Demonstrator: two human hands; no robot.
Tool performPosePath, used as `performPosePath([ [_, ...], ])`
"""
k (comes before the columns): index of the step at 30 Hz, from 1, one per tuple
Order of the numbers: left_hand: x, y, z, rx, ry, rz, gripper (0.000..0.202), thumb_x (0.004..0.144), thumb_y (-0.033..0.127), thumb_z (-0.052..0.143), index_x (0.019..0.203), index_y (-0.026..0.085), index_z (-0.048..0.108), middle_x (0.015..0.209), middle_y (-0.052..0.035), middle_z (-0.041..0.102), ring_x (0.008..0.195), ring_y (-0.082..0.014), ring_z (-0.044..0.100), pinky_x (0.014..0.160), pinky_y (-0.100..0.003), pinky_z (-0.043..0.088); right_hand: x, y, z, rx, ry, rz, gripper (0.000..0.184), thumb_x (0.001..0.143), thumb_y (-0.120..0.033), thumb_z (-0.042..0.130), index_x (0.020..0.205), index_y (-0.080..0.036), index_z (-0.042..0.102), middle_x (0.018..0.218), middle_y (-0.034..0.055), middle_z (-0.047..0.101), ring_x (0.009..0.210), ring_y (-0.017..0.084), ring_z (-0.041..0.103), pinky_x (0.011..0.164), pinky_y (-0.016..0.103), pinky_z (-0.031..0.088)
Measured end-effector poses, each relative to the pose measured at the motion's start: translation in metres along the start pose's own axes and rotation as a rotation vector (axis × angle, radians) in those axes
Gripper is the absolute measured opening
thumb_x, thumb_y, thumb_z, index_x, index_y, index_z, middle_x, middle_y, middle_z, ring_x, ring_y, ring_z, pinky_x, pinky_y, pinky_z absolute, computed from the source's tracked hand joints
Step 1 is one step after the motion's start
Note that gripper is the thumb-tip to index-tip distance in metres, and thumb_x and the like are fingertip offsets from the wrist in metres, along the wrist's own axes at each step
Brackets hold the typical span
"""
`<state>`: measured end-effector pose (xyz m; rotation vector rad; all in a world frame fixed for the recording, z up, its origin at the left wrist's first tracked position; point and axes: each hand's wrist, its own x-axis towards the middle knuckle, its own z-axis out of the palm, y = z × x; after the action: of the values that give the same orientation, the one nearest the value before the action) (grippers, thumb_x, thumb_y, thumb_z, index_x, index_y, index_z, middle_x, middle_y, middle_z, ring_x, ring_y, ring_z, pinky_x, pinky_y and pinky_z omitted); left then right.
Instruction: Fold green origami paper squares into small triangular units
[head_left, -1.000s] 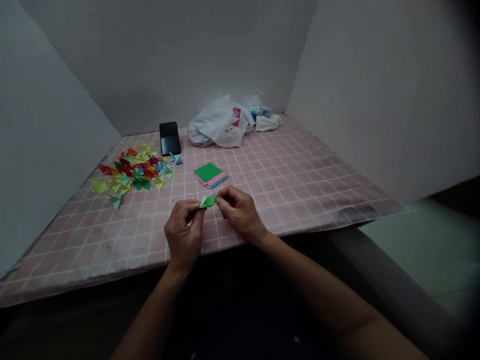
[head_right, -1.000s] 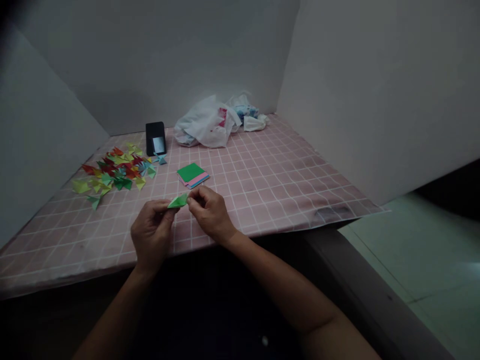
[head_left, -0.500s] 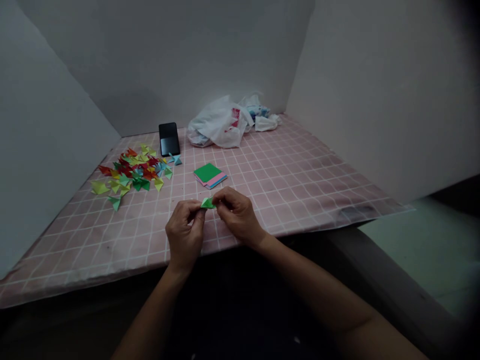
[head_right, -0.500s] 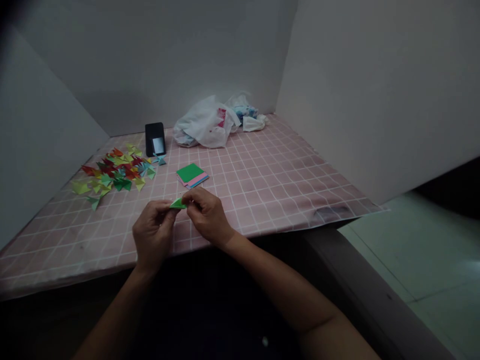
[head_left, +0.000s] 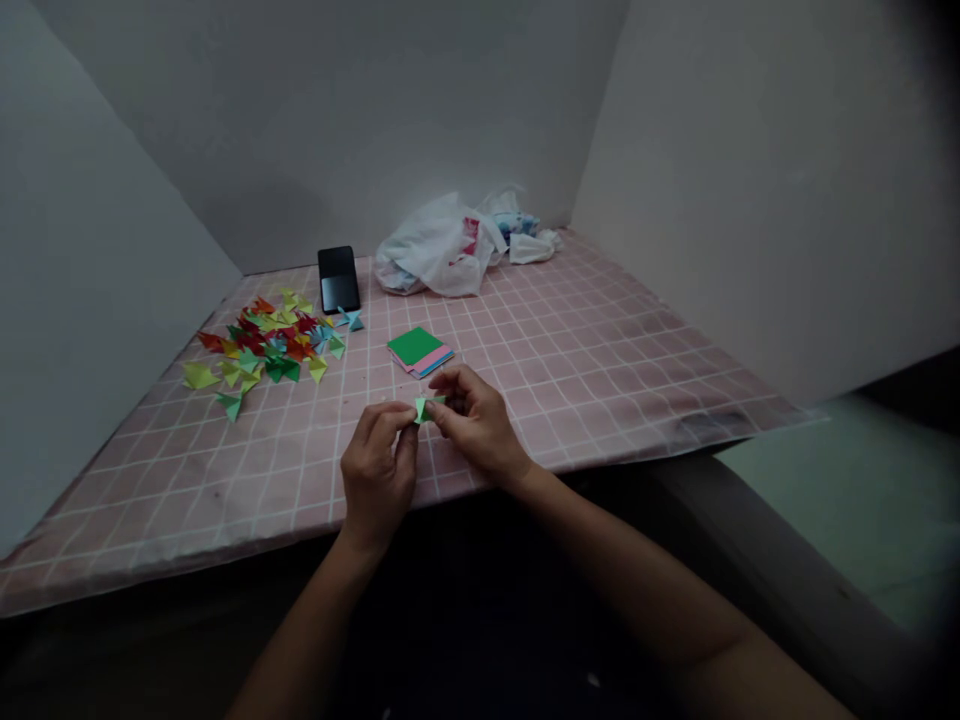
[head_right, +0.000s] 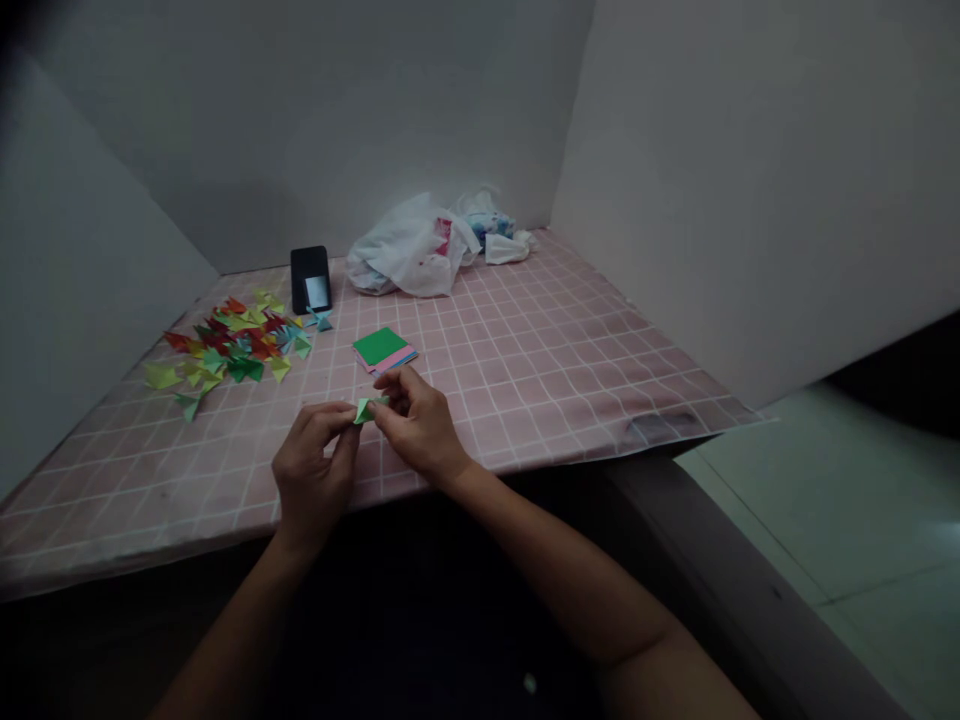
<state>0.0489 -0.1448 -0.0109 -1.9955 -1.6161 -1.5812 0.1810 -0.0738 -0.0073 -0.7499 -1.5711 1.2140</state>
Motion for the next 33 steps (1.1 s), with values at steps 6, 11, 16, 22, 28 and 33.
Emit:
performPosePath([
  [6,0.0,0.002,0.001,0.063,-0.017,0.066,0.018,0.093,0.007,0.058,0.099,0.022,0.067,0.099,-0.0044,0.068,0.095,-0.0174,0.069,0.085,-0.031,0.056,0.005,0.003,-0.002,0.03,-0.143,0.022,0.01,0.077,-0.024,0.061,0.086,-0.019,0.06,0.082,0.0007,0.064,0.077,0.015,0.061,0.073,0.029,0.048],
  [11,-0.001,0.002,0.003,0.112,-0.028,0.078,0.018,0.093,0.007,0.057,0.099,0.022,0.066,0.1,-0.0051,0.068,0.095,-0.018,0.069,0.085,-0.031,0.057,0.005,0.003,-0.002,0.006,-0.076,0.021,0.009,0.074,-0.022,0.062,0.081,-0.02,0.057,0.075,-0.0019,0.058,0.07,0.013,0.054,0.066,0.028,0.044],
  [16,-0.004,0.001,0.006,0.165,-0.038,0.123,0.023,0.093,0.005,0.055,0.103,0.022,0.066,0.102,-0.0066,0.068,0.096,-0.0188,0.069,0.085,-0.031,0.057,0.005,0.003,-0.004,0.045,-0.069,0.057,0.013,0.071,-0.022,0.066,0.076,-0.02,0.053,0.074,-0.0035,0.053,0.068,0.012,0.048,0.064,0.026,0.04],
  [22,-0.006,0.003,0.007,0.186,-0.041,0.127,0.023,0.092,0.004,0.055,0.103,0.022,0.066,0.102,-0.0074,0.068,0.096,-0.0192,0.069,0.086,-0.032,0.057,0.006,0.002,-0.004,0.078,-0.051,0.064,0.017,0.071,-0.022,0.065,0.072,-0.021,0.048,0.071,-0.005,0.046,0.066,0.011,0.043,0.062,0.026,0.037],
  [28,0.003,-0.007,0.0,-0.058,-0.042,-0.182,0.013,0.087,0.009,0.063,0.088,0.021,0.066,0.089,-0.0024,0.068,0.086,-0.0177,0.067,0.078,-0.031,0.055,0.003,0.0,-0.001,-0.018,-0.019,0.023,0.005,0.078,-0.023,0.059,0.079,-0.021,0.055,0.072,-0.0025,0.054,0.067,0.013,0.049,0.063,0.028,0.039],
  [33,0.006,-0.017,-0.001,-0.382,-0.085,-0.468,0.002,0.086,0.021,0.067,0.087,0.019,0.068,0.094,-0.0038,0.069,0.085,-0.0169,0.067,0.076,-0.03,0.057,0.003,0.001,-0.001,0.036,-0.023,0.055,0.007,0.079,-0.024,0.06,0.084,-0.02,0.058,0.071,-0.003,0.056,0.064,0.012,0.05,0.059,0.026,0.039],
])
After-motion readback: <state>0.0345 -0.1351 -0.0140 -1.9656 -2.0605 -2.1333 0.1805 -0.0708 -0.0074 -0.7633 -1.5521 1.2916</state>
